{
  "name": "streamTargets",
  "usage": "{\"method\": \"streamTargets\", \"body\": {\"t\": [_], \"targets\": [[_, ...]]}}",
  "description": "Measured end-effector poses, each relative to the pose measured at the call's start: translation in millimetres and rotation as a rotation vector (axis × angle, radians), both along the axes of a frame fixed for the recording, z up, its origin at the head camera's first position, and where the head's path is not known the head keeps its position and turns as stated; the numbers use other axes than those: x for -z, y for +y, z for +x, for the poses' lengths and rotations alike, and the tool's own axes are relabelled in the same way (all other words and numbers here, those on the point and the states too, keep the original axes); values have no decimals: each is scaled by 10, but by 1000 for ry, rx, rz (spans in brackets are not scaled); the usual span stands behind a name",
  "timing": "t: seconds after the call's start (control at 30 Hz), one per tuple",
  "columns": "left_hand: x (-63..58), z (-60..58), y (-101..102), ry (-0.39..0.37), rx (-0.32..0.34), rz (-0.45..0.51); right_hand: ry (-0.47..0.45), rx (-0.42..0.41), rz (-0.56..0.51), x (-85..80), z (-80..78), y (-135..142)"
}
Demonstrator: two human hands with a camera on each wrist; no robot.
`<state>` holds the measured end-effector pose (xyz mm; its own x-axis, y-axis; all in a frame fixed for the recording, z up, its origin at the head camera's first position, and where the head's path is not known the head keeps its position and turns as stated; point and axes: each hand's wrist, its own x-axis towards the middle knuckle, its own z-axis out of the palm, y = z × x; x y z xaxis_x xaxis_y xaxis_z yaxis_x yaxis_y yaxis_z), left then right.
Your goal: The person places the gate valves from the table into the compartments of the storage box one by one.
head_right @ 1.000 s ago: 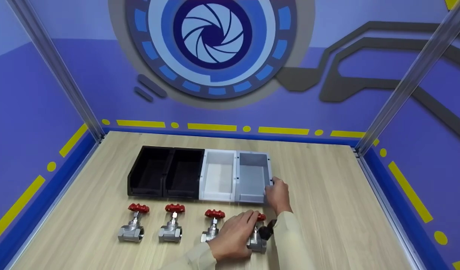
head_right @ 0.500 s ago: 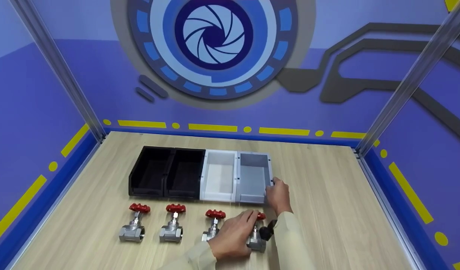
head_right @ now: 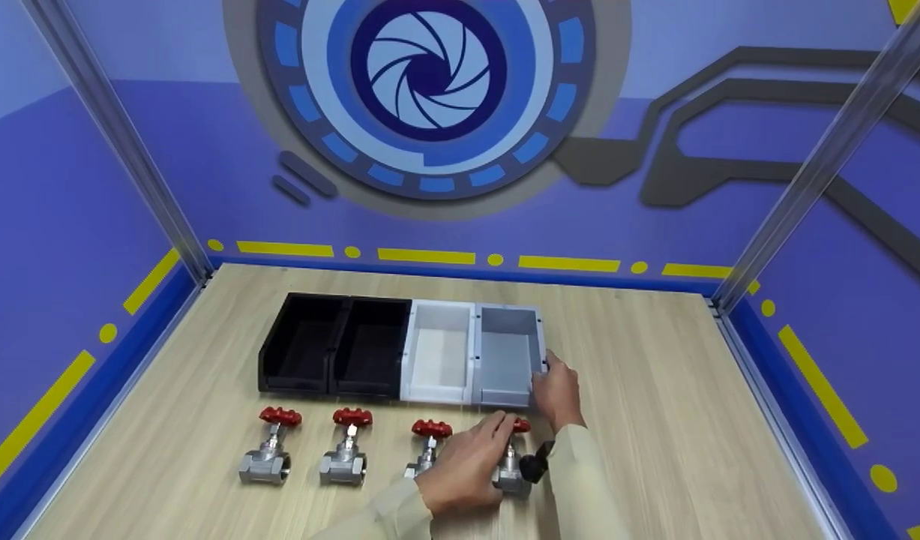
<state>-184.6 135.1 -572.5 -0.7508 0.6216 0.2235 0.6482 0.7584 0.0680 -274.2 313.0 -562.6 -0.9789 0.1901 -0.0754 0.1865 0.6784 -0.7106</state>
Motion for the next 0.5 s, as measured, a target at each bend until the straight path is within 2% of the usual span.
{"method": "streamTargets", "body": {"t": [0.27,0.5], "targets": [[-63,-14,-20,-14,-13,-16,-53,37,-1,1,7,-19],[-133,-66,-24,-23,-15,-11,6,24,36,4,22,-13]]}}
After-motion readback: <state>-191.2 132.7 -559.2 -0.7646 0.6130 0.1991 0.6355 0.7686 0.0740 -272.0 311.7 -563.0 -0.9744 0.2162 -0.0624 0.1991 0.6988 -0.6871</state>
